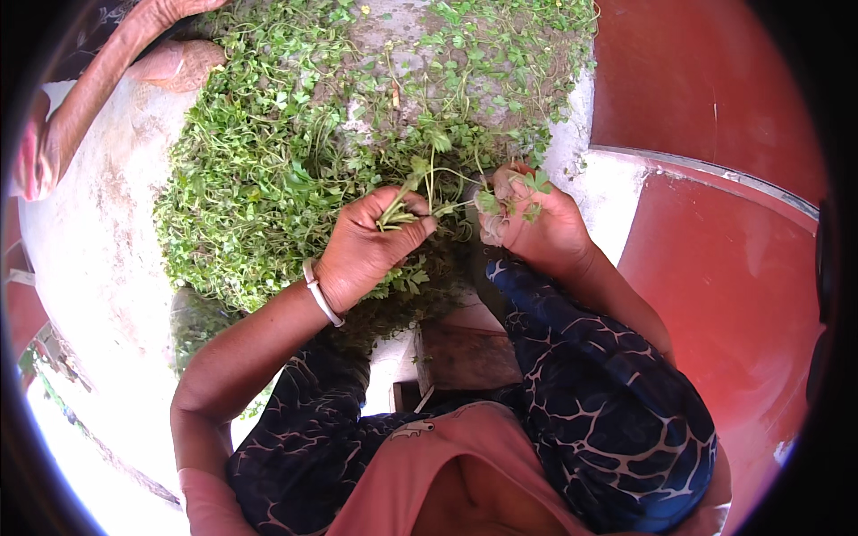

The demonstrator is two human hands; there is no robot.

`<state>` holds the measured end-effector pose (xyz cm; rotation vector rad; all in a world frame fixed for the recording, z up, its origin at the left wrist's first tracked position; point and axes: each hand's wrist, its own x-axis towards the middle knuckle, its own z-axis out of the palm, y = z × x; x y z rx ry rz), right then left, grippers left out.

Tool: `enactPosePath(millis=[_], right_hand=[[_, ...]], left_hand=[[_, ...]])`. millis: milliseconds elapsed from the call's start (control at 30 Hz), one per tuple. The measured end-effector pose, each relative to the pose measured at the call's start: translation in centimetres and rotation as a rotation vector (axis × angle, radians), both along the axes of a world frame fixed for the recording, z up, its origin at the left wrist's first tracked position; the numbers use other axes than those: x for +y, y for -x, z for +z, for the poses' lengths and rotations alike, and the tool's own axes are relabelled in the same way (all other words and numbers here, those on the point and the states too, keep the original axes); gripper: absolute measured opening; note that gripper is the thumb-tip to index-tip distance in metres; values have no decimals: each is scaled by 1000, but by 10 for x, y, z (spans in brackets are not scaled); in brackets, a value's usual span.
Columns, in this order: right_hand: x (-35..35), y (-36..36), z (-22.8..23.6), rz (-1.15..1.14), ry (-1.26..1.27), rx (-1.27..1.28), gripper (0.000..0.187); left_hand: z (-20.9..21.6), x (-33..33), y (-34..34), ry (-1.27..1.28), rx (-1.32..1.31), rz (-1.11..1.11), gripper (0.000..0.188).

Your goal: The person sits on the floor and sorts through a large pile of green herbs, picking up bunches and separating leaves from stems by hand. Another person works alongside, also sorting the herbs.

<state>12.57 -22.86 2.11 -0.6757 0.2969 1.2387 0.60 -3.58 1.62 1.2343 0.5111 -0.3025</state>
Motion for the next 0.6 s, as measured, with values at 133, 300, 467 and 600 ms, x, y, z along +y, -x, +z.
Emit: enactPosePath(millis=[133,300,467,600], right_hand=[[-10,-1,-14,459,306,-437,9],[4,13,-10,675,303,-672,39],[29,11,0,565,165,-604,40],[32,17,-10,522,225,-500,29]], left_hand=[[5,6,3,101,168,187,17],[9,3,7,139,221,233,20],[7,-6,12,48,157,156,19],[3,-11,18,-46,14,143,20]])
